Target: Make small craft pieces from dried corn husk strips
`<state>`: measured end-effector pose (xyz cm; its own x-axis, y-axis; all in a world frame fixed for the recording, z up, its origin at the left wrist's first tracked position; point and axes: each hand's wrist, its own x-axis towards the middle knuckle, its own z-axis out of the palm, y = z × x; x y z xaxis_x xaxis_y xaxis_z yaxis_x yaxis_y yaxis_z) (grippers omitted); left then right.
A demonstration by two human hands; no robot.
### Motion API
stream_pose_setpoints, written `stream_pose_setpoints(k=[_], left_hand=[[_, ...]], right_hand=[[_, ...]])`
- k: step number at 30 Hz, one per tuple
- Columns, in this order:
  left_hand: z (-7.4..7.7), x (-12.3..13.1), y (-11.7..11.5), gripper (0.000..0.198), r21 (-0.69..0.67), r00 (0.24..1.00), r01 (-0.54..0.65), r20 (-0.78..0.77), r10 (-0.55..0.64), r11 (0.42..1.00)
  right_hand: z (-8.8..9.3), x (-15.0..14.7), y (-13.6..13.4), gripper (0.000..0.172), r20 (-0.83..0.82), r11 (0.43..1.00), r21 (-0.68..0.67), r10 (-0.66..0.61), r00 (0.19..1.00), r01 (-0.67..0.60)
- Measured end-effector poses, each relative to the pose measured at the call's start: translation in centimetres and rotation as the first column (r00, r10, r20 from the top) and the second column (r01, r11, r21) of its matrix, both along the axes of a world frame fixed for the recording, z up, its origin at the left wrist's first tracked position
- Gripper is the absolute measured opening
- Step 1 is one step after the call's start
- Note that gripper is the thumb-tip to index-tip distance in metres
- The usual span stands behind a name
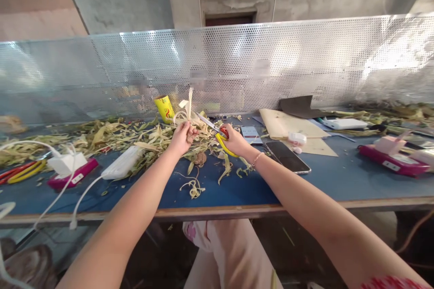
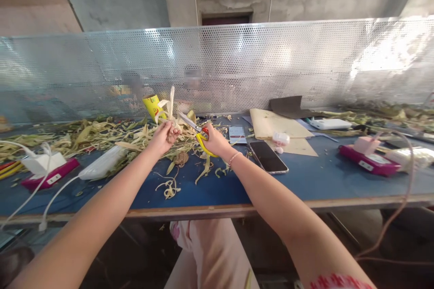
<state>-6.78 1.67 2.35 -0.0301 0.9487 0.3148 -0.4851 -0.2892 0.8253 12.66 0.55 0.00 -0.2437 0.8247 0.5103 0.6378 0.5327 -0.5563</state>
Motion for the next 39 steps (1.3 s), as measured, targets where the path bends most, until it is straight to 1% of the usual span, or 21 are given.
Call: stream_pose_setpoints(k=[3,5,9,12,14,17,20,23,27,32,35,39], left_hand=[[0.0,-0.3,0.1,0.018,-0.049,1.000,0.016,-0.017,-0.017,0.999],[0.0,-0.5,0.1,0.017,-0.074,0.999,0.013,-0.031,-0.015,0.997],[0.0,-0.7,0.1,0.015,-0.088,0.998,-0.031,-0.048,0.027,0.996],[-0.2,-0.8,0.4,0.016,-0.045,0.996,-0.056,-0.077,0.052,0.997],[-0.4,-0.8,0.6,0.015,-0.004,0.986,-0.119,-0.122,0.118,0.993],[-0.6,-0.8,0.9,0.015,0.035,0.950,-0.239,-0.201,0.241,0.971],[-0.7,-0.7,0.9,0.019,0.048,0.920,-0.302,-0.248,0.304,0.952],[-0.8,-0.6,0.8,0.021,0.053,0.899,-0.321,-0.296,0.322,0.946],[-0.8,-0.4,0.6,0.019,0.049,0.857,-0.350,-0.387,0.341,0.935],[-1.3,-0.5,1.1,0.015,0.077,0.797,-0.386,-0.473,0.375,0.919],[-1.7,-0.9,1.8,0.012,0.123,0.747,-0.402,-0.529,0.403,0.907],[-2.2,-1.4,2.5,0.013,0.181,0.653,-0.431,-0.614,0.444,0.884]], right_hand=[[0.1,0.4,-0.2,0.041,0.157,0.989,0.133,-0.082,0.984,0.062],[0.3,0.7,-0.4,0.043,0.226,0.979,0.184,-0.124,0.966,0.083],[0.4,1.0,-0.4,0.044,0.266,0.976,0.201,-0.140,0.954,0.088],[0.6,0.9,-0.4,0.044,0.289,0.975,0.207,-0.142,0.947,0.083],[0.7,0.9,-0.5,0.044,0.312,0.974,0.210,-0.145,0.939,0.081],[0.8,0.8,-0.7,0.043,0.342,0.974,0.210,-0.155,0.927,0.086],[0.8,0.8,-0.8,0.044,0.364,0.973,0.213,-0.166,0.917,0.092],[0.9,0.7,-0.8,0.045,0.383,0.973,0.209,-0.174,0.907,0.098],[1.1,0.6,-1.0,0.046,0.422,0.974,0.194,-0.186,0.887,0.112],[1.2,0.6,-1.1,0.046,0.470,0.969,0.218,-0.212,0.857,0.120],[1.2,0.7,-1.0,0.047,0.502,0.965,0.237,-0.221,0.836,0.113],[1.4,0.7,-1.0,0.048,0.539,0.958,0.260,-0.246,0.806,0.118]])
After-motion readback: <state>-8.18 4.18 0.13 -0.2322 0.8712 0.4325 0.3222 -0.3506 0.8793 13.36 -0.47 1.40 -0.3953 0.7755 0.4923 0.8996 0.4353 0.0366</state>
